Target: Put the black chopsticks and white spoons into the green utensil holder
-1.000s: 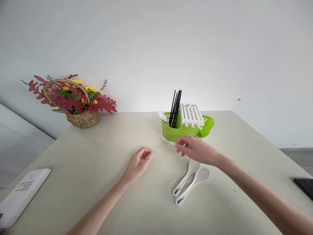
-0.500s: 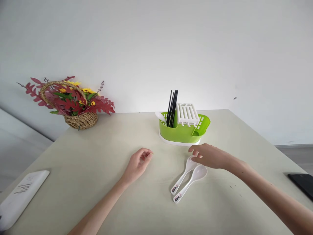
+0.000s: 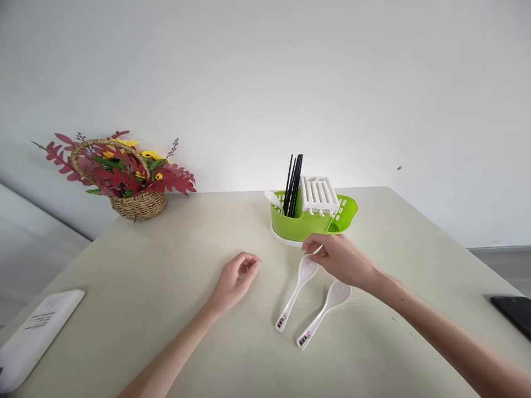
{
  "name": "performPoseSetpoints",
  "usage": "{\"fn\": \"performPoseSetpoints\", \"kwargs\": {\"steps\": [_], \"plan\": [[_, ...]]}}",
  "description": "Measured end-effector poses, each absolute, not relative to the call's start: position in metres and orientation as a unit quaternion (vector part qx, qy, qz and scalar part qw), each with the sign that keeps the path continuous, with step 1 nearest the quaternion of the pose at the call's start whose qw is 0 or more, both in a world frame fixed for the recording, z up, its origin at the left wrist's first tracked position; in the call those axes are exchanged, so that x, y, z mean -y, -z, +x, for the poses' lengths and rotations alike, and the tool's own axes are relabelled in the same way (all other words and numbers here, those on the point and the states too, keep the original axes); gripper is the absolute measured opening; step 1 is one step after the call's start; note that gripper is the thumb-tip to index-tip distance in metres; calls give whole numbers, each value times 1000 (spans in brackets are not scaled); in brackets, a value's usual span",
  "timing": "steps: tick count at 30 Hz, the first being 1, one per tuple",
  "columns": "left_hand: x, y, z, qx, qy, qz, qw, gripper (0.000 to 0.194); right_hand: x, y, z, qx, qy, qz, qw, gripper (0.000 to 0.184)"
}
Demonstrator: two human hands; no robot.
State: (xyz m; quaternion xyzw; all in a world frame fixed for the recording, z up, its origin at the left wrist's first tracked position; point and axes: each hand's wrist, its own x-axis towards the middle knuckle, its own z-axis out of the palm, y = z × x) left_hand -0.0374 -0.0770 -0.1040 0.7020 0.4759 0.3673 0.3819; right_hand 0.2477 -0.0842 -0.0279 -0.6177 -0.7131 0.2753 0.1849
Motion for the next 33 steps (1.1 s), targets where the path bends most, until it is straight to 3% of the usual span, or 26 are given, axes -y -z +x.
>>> {"fn": "performPoseSetpoints", "kwargs": {"steps": [6, 11, 16, 22, 33], "plan": [[78, 103, -38, -479, -365, 701, 382, 25, 98, -36, 236, 736, -72, -571, 355, 16], [79, 101, -37, -480, -364, 701, 381, 24, 95, -78, 232, 699, 144, -545, 441, 10], [80, 100, -38, -480, -363, 702, 381, 24, 79, -89, 229, 680, 280, -470, 488, 16], [80, 100, -37, -480, -364, 701, 382, 23, 65, -74, 223, 705, 308, -433, 469, 16], [81, 101, -36, -479, -363, 704, 378, 23, 50, -30, 203, 751, 223, -463, 414, 18]]}}
